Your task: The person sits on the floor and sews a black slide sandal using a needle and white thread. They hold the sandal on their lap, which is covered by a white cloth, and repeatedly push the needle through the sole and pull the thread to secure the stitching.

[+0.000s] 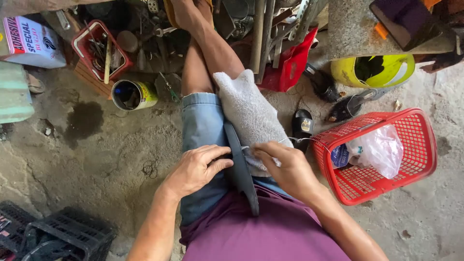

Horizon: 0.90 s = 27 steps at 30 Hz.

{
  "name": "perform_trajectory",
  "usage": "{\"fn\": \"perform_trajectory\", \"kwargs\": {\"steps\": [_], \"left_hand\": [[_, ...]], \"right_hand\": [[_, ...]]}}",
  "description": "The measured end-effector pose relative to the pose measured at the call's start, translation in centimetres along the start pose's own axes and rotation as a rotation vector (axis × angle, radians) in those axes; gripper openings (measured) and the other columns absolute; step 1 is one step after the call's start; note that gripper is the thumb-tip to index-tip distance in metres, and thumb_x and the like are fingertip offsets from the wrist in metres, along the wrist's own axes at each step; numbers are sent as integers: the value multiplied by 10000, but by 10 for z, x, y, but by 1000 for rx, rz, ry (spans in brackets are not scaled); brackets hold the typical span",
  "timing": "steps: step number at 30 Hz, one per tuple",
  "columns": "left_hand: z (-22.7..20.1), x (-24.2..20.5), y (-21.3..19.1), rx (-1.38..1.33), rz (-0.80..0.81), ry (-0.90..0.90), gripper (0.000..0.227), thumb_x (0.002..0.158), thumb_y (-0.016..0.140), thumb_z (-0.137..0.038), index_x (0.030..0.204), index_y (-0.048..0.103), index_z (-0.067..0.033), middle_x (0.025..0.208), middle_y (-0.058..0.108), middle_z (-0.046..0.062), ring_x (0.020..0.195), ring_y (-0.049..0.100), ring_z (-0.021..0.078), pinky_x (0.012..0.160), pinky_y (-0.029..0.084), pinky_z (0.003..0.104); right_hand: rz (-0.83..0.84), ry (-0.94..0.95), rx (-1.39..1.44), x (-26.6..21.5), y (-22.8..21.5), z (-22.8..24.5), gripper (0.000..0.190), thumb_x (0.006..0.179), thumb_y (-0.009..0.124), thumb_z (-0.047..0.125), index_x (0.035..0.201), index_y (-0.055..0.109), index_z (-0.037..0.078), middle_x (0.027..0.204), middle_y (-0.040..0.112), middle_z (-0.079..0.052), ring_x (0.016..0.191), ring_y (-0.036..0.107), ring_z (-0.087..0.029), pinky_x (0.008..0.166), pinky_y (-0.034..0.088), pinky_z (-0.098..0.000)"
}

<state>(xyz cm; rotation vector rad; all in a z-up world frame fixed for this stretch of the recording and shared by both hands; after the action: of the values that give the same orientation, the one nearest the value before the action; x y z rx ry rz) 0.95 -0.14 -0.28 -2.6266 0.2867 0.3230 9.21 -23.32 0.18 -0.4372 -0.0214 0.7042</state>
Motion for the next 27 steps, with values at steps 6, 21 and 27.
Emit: {"fn": "perform_trajectory", "kwargs": {"steps": [6, 21, 27], "left_hand": [[-3, -2, -6, 20, 77, -7, 319, 1028, 607, -334, 1244, 698, -117, 860, 707, 86, 865, 716, 297, 756, 599, 427], [28, -72, 12, 564, -159, -426, 745, 759, 515, -906, 643, 538, -170, 522, 616, -40, 446, 654, 155, 366, 496, 367], [36, -101, 23, 465, -166, -560, 662, 786, 497, -855, 692, 524, -200, 585, 642, -45, 561, 668, 247, 503, 486, 452]], "right_hand": [[201, -15, -315, 12, 13, 7, 142, 998, 601, 199, 1133, 642, 177, 845, 751, -88, 802, 762, -314, 703, 606, -449], [125, -130, -291, 2, 0, -5, 331, 1005, 638, 155, 1327, 624, 83, 1004, 771, -95, 821, 752, -227, 756, 578, -351], [144, -254, -354, -3, 12, -20, 275, 932, 566, 16, 1198, 633, 1, 912, 714, -119, 778, 698, -309, 733, 562, -425]]}}
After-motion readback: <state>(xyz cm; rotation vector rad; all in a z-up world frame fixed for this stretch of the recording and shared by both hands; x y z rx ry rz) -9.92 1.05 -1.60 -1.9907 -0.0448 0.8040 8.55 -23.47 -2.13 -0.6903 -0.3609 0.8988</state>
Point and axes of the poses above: each hand's wrist, its own x-axis towards the middle knuckle, its own y-axis out of the palm, z = x × y, the point moved 1 cm from there along x, towards the middle knuckle
